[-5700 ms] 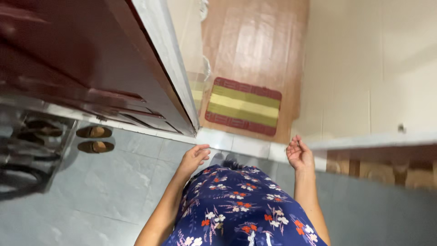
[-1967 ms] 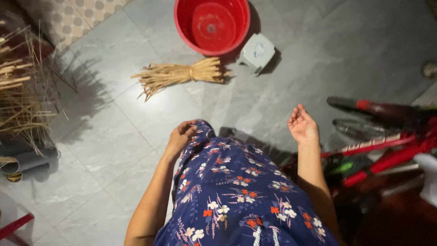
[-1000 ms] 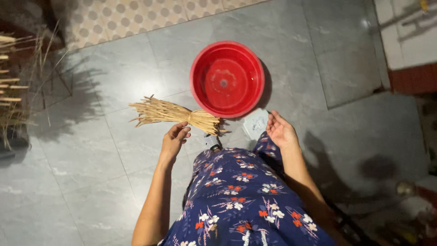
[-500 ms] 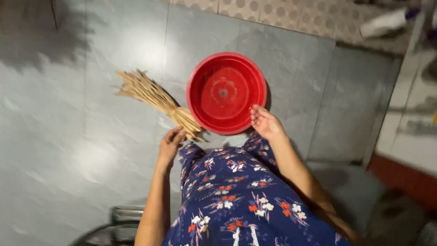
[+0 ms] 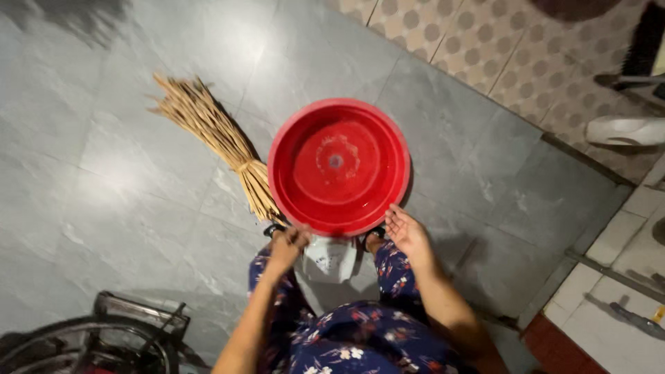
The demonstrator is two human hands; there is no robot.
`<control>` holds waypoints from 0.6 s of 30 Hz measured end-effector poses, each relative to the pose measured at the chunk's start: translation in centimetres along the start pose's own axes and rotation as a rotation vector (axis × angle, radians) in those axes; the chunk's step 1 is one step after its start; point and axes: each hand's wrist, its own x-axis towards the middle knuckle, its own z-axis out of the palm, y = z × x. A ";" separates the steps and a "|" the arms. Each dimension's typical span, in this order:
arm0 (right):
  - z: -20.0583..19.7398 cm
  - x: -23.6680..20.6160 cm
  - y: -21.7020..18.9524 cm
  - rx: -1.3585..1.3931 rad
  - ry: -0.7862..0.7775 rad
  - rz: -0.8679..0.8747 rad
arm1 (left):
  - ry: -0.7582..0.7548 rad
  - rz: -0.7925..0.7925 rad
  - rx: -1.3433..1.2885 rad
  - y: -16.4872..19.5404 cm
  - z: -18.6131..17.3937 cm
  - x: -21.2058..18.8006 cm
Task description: The person places a small stool on the floor, then sits cross-legged and washes a bundle of dried sticks in a red basin of water. They repeatedly submerge, scrub, and rinse the sticks by hand, placing cleaned sticks aside on the floor.
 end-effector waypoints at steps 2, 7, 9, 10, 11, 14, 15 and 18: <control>-0.3 3.6 1.6 0.013 0.000 0.013 | 0.082 -0.041 0.024 -1.4 -2.0 3.3; 0.0 11.5 5.6 -0.033 0.014 0.070 | 0.212 0.032 -0.016 -5.4 -5.7 14.1; 0.9 15.0 6.7 -0.094 0.053 0.099 | 0.225 0.162 -0.018 -7.2 -6.0 18.0; 1.7 17.2 6.9 -0.129 0.068 0.111 | 0.256 0.092 0.106 -8.0 -6.1 19.9; 2.6 19.6 6.9 -0.197 0.092 0.096 | 0.289 0.017 0.229 -9.4 -6.0 21.1; 4.1 25.9 7.4 -0.473 0.218 0.037 | 0.364 0.129 0.490 -12.1 -5.7 24.4; 4.7 28.2 7.4 -0.615 0.282 -0.010 | 0.384 0.229 0.557 -12.3 -5.5 25.6; 4.9 34.3 8.4 -0.826 0.296 -0.153 | 0.326 0.206 0.507 -11.5 -4.5 28.3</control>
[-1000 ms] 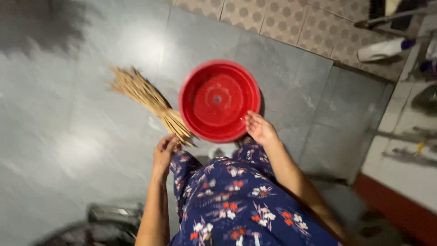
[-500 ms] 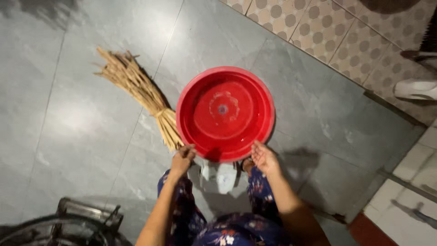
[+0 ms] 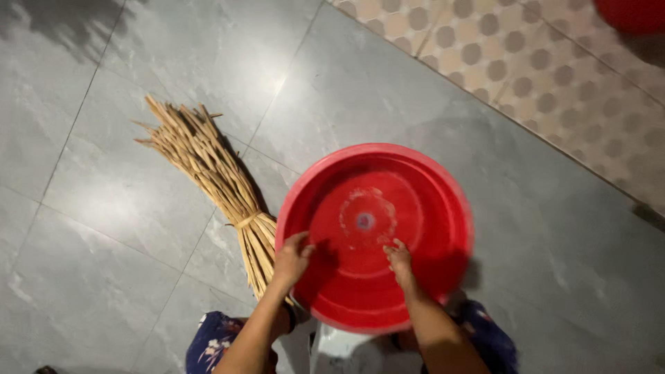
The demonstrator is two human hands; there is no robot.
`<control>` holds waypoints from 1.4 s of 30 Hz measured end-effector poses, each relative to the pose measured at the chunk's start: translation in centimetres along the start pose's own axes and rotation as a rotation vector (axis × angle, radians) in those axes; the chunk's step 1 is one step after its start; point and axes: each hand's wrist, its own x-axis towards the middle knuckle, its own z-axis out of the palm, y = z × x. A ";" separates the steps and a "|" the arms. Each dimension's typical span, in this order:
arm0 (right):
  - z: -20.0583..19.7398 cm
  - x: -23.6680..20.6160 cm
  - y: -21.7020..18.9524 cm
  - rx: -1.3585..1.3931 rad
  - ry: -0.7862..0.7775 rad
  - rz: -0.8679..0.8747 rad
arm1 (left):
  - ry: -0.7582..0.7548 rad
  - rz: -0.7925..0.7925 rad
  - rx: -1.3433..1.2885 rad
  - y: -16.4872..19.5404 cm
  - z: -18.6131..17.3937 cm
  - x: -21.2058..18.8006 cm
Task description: The person places a small stool on the floor, then sits cross-legged and washes a bundle of dried sticks in a red basin of water. They repeatedly submerge, scrub, and rinse the sticks by hand, placing cleaned sticks aside on the floor.
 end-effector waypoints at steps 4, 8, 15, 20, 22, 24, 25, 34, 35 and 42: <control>1.8 4.9 3.1 -0.142 0.031 -0.023 | -0.205 0.078 -0.202 1.7 -1.9 -0.4; 3.0 7.0 5.4 -0.200 0.076 -0.129 | -0.096 0.289 -0.057 1.6 -5.6 -2.1; 10.8 7.6 0.4 -0.216 -0.052 -0.469 | 0.099 0.525 0.072 1.4 -7.4 -5.5; 12.5 3.4 -0.2 -0.295 -0.378 -0.468 | 0.110 0.703 0.150 1.6 -5.9 -7.4; 10.4 2.8 2.1 -0.343 -0.372 -0.343 | 0.092 0.697 0.240 1.2 -5.5 -7.6; 8.0 2.4 5.0 -0.369 -0.352 -0.174 | 0.042 0.679 0.285 0.3 -5.4 -7.7; 7.0 2.6 6.5 -0.353 -0.262 -0.141 | 0.012 0.653 0.297 -0.2 -5.3 -7.8; 7.4 8.2 12.4 -0.352 0.250 -0.593 | -0.210 0.395 0.498 -6.5 -3.9 -5.7; 8.3 8.4 12.7 -0.414 0.163 -0.633 | -0.197 0.391 0.488 -7.1 -3.2 -5.6; 11.0 7.2 13.6 -0.098 -0.376 -0.324 | -0.234 0.373 0.554 -10.6 2.3 -5.7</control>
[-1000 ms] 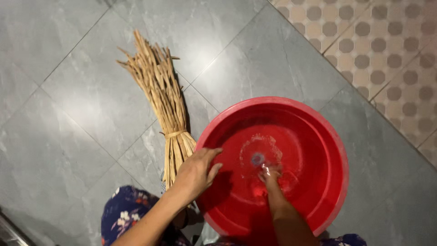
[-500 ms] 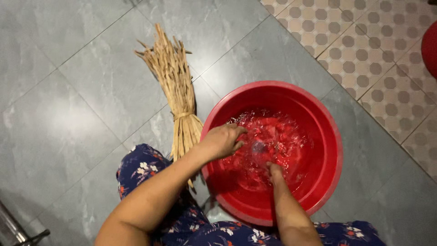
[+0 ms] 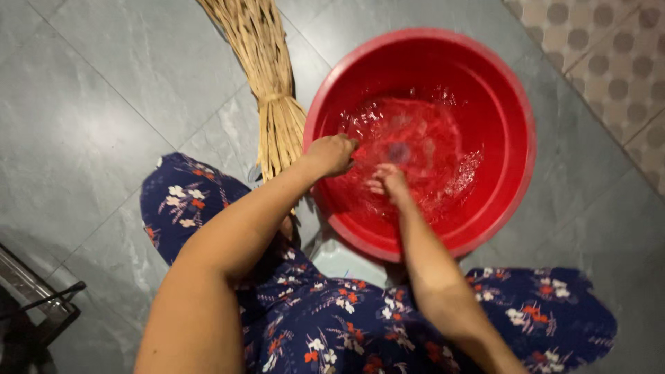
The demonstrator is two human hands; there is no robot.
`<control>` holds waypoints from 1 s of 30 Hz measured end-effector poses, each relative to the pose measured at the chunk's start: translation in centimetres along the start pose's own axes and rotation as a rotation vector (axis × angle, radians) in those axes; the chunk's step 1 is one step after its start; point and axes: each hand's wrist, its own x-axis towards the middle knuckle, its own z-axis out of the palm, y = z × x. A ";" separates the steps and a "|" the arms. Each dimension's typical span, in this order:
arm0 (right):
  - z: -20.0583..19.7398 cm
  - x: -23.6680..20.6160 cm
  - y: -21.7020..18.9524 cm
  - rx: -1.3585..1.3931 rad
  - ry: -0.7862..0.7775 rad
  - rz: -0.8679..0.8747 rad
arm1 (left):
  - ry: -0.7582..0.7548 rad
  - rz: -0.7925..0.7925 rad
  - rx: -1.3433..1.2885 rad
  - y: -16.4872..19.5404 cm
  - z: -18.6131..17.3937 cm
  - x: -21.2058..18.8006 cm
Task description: The person places a small stool on the floor, then sits cross-legged and washes a bundle of dried sticks in a red basin of water. They repeatedly submerge, scrub, and rinse the sticks by hand, placing cleaned sticks aside on the floor.
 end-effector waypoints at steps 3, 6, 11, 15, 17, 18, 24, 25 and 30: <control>-4.0 -1.2 0.3 0.047 0.163 0.226 | -0.081 -0.002 -0.158 0.1 2.3 1.5; -6.3 -1.7 1.0 0.259 0.521 0.063 | -0.114 -0.022 -0.265 -0.1 3.9 3.2; -4.9 -3.4 -1.0 0.619 0.235 -0.001 | -0.066 -0.171 -0.392 -1.0 6.2 7.1; -2.7 -6.7 -6.1 0.470 -0.315 0.037 | 0.058 -0.298 -0.566 -1.2 8.8 10.4; -1.0 -8.9 -8.7 0.280 -0.338 -0.113 | 0.111 -0.391 -0.761 -0.9 9.7 11.6; -0.2 -9.8 -9.8 0.185 -0.354 -0.181 | 0.080 -0.415 -0.823 -0.7 9.9 12.0; 0.0 -9.5 -9.7 0.029 0.040 -0.155 | 0.177 -0.240 -0.380 0.8 6.8 13.2; -0.7 -8.7 -8.6 -0.030 0.082 -0.092 | 0.332 -0.177 -0.320 1.1 5.9 12.9; -2.6 -5.0 -1.8 -0.295 0.255 -0.039 | -0.108 0.027 0.070 2.4 2.2 11.7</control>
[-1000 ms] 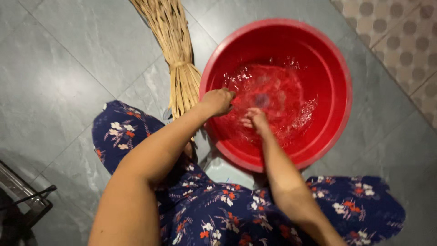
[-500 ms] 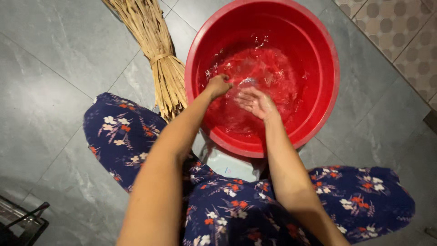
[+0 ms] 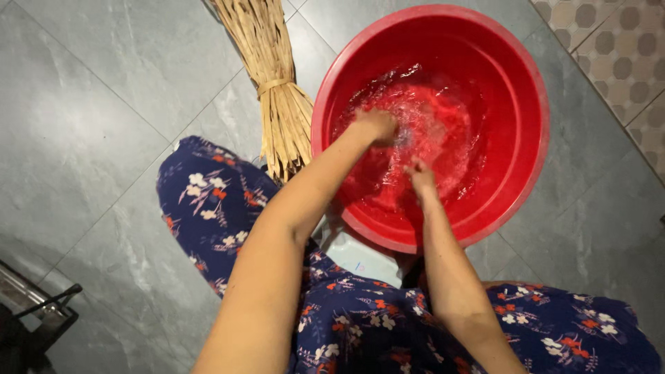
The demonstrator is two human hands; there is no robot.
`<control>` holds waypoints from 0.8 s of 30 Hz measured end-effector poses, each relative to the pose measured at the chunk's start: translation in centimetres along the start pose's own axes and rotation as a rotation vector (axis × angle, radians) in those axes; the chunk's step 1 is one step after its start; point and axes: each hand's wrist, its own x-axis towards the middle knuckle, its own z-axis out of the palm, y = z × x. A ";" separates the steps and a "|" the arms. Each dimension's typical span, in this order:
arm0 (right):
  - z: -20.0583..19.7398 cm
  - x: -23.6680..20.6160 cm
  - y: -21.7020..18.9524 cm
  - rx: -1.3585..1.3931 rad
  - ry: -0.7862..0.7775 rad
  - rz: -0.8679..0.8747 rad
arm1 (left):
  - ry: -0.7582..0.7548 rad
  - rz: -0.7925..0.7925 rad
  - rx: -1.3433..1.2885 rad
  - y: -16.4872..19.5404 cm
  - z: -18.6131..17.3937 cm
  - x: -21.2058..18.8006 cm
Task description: The person places a small stool on the floor, then sits cross-legged and washes a bundle of dried sticks in a red basin of water. They repeatedly submerge, scrub, and rinse the sticks by hand, placing cleaned sticks aside on the floor.
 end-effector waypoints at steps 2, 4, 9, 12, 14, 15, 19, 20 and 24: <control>0.3 0.7 1.3 0.008 0.021 -0.006 | 0.068 0.045 -0.045 -0.6 0.1 -0.6; 0.4 0.8 1.9 0.047 0.025 -0.009 | 0.499 0.024 -0.230 -2.5 -0.3 -0.4; 0.6 0.6 2.0 0.236 0.020 0.056 | 1.343 -0.232 -0.626 -12.7 -3.5 0.7; 0.4 0.5 2.2 0.264 -0.002 0.051 | 1.321 -0.705 -0.477 -17.5 -2.8 -1.1; 0.0 0.6 2.5 0.262 -0.019 0.075 | 1.091 -0.936 -0.499 -18.6 -0.8 -2.3; -0.2 0.7 2.7 0.256 -0.025 0.093 | 0.924 -1.036 -0.553 -18.8 0.1 -2.8; -1.0 1.6 3.8 0.265 -0.025 0.141 | 0.508 -1.161 -0.775 -19.3 2.6 -3.5; -1.2 1.8 4.1 0.265 -0.028 0.142 | 0.492 -1.154 -0.820 -19.6 2.9 -3.5; -1.2 2.7 4.7 0.289 -0.059 0.102 | 0.610 -1.141 -0.888 -20.4 3.5 -3.2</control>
